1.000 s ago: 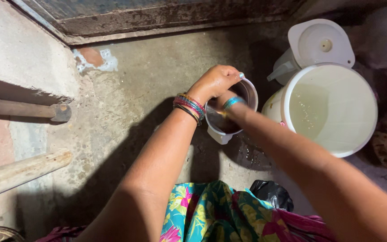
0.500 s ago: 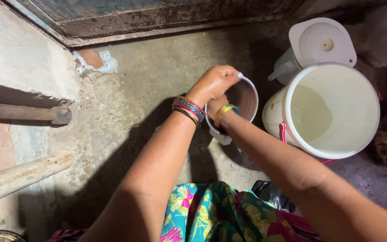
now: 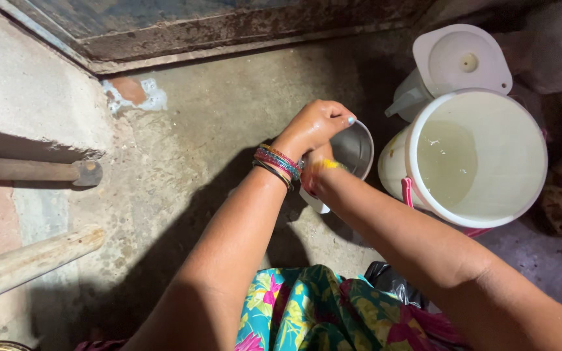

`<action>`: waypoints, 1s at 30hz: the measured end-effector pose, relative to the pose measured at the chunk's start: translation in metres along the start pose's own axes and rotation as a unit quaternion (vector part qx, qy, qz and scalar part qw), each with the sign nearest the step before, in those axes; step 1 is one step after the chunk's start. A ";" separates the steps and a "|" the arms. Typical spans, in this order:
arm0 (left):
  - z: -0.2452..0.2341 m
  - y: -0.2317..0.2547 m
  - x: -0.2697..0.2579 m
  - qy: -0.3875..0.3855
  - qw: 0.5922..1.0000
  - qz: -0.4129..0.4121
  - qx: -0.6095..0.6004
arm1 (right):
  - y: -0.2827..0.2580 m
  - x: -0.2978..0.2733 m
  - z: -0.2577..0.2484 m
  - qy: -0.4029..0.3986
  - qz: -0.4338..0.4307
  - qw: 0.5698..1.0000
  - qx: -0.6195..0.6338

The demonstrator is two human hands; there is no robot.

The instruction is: The person washes a metal blender jar by hand using a sponge and water from a nearby bucket. They scrub the interior and exterior, rinse repeatedly, and inspect the jar throughout the process.

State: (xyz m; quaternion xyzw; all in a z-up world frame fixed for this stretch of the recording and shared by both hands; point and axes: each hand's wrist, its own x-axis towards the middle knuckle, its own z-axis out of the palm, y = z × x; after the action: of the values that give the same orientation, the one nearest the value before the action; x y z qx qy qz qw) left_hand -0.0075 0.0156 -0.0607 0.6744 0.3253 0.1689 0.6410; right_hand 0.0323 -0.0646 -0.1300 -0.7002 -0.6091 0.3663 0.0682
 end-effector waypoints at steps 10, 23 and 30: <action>-0.003 -0.014 0.006 -0.098 0.995 -0.005 -0.026 | 0.036 -0.028 -0.038 -0.084 0.154 0.983 0.057; -0.086 -0.074 0.012 0.209 0.975 0.040 -0.065 | -0.055 -0.106 -0.086 0.104 -0.263 0.952 -0.115; -0.085 -0.069 0.009 0.437 0.894 0.073 0.058 | 0.036 -0.149 -0.193 0.310 0.048 0.936 0.158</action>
State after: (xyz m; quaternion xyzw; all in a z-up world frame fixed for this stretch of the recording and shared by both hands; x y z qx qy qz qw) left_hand -0.0716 0.0833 -0.1195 0.5904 0.5317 0.4741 0.3794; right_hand 0.1779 -0.1401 0.0539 -0.7876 -0.4572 0.2252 0.3462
